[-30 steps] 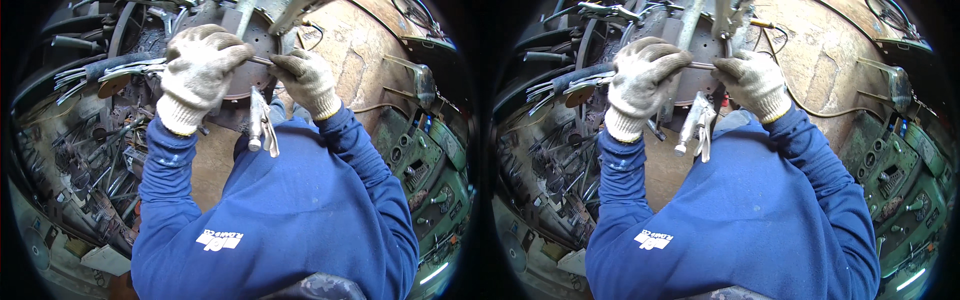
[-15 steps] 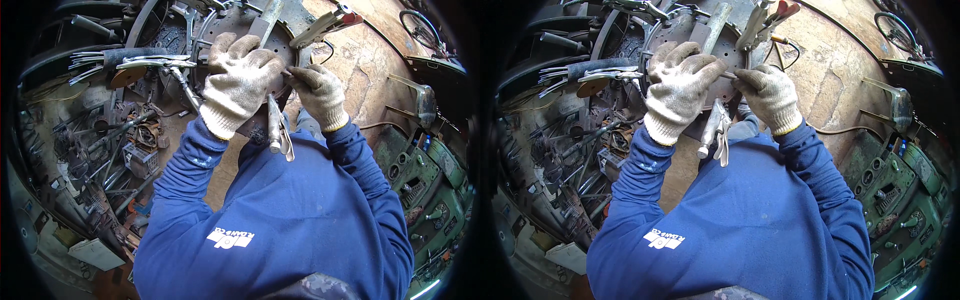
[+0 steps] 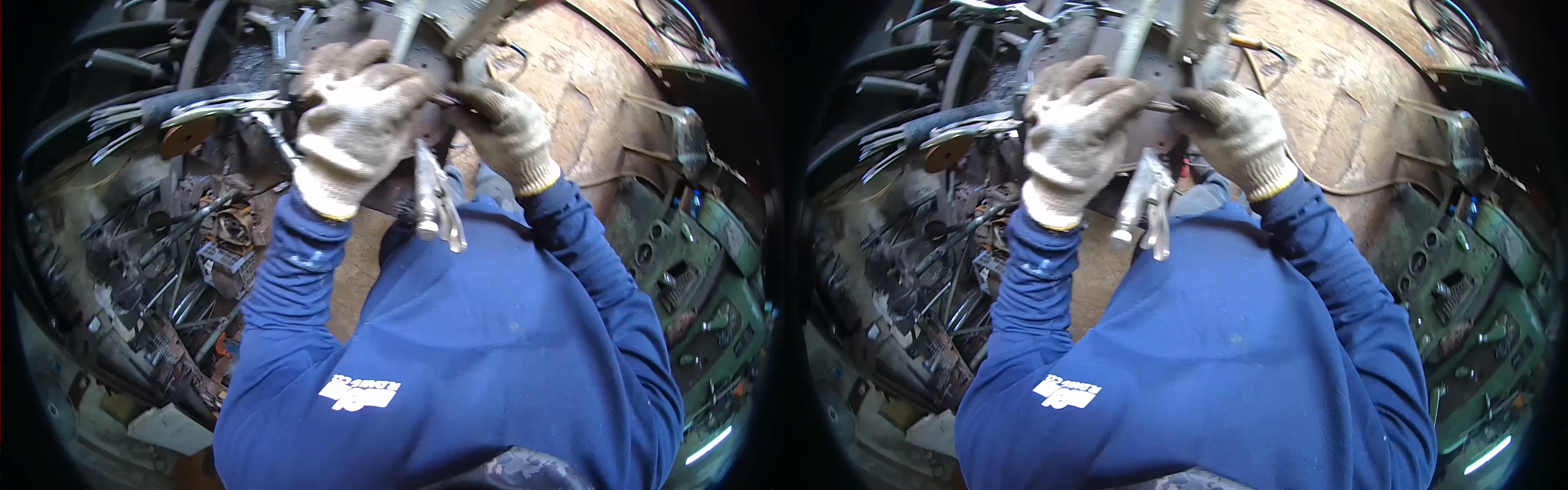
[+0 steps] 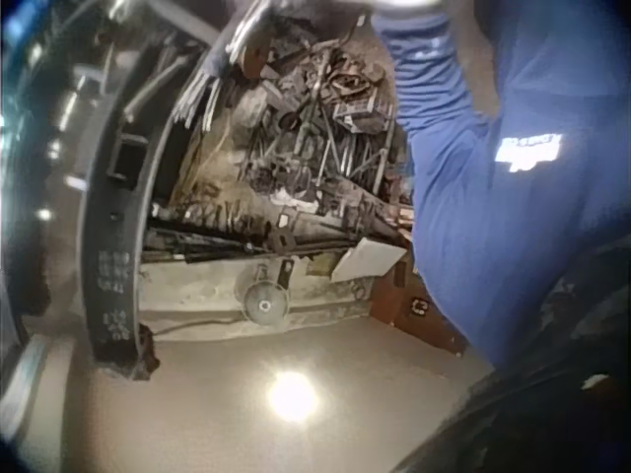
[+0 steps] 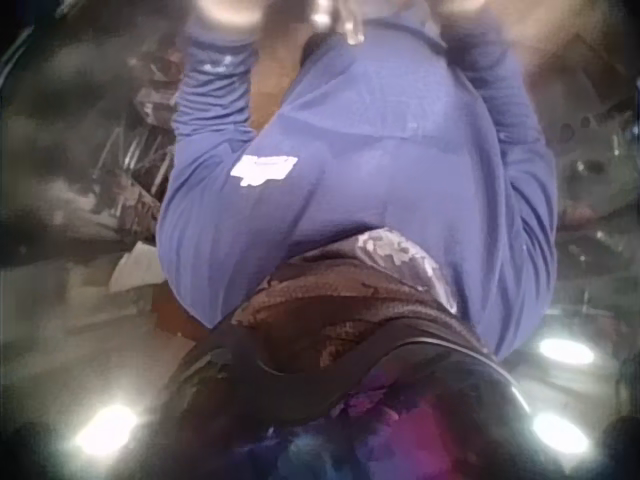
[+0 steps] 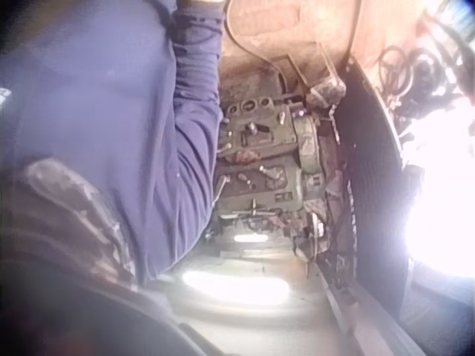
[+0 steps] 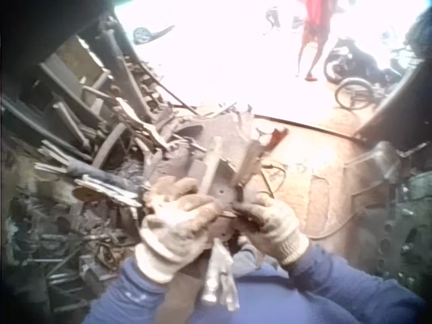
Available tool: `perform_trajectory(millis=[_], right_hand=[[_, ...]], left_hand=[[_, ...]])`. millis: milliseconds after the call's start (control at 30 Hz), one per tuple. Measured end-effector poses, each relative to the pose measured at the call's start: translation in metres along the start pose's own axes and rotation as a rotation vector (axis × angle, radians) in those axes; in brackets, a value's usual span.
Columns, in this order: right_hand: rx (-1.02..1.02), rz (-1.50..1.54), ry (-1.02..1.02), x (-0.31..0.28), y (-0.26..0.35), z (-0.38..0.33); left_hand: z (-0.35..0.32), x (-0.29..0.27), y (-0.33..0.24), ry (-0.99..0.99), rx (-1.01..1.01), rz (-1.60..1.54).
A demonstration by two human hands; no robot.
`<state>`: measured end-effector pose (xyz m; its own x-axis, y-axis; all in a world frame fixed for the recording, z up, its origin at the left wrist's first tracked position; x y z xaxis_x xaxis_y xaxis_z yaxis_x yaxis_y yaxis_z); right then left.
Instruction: The person uses an angle grinder to cut and smooth metal parts, then uses a welding tool to join pieces of a metal frame held together by clamps.
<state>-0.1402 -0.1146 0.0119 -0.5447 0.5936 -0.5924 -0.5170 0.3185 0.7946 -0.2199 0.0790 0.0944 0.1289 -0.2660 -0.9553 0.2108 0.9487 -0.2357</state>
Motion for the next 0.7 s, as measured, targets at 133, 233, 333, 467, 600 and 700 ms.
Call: perform_trajectory(millis=[133, 233, 333, 467, 600, 700], right_hand=[[0.107, 0.13, -0.015, -0.009, -0.013, -0.016], [0.209, 0.213, -0.083, -0.012, -0.042, -0.039], [0.241, 0.22, -0.13, -0.014, -0.056, -0.053], [0.207, 0.18, -0.138, -0.015, -0.049, -0.052], [0.094, 0.134, -0.081, -0.015, -0.027, -0.035], [-0.037, 0.07, -0.064, -0.005, -0.015, -0.02]], left_hand=[[-0.005, 0.0, 0.004, 0.01, 0.01, -0.009], [-0.003, -0.001, 0.003, 0.052, 0.014, 0.019], [-0.001, -0.003, 0.0, 0.091, -0.003, 0.029], [0.0, -0.001, -0.001, 0.118, -0.016, 0.026], [0.0, -0.001, -0.001, 0.109, -0.018, 0.031], [-0.003, 0.0, 0.0, 0.081, -0.023, 0.045]])
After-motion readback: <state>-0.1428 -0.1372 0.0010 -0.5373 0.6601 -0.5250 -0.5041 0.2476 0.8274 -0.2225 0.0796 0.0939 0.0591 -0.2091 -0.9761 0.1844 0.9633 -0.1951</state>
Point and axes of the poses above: each hand's wrist, its own z-axis towards the middle knuckle, its own x-axis out of the palm, y = z × x, the point moved 1 cm from there along z, towards the middle knuckle, and after that the axes turned 10 degrees about y, right-handed, at the moved point
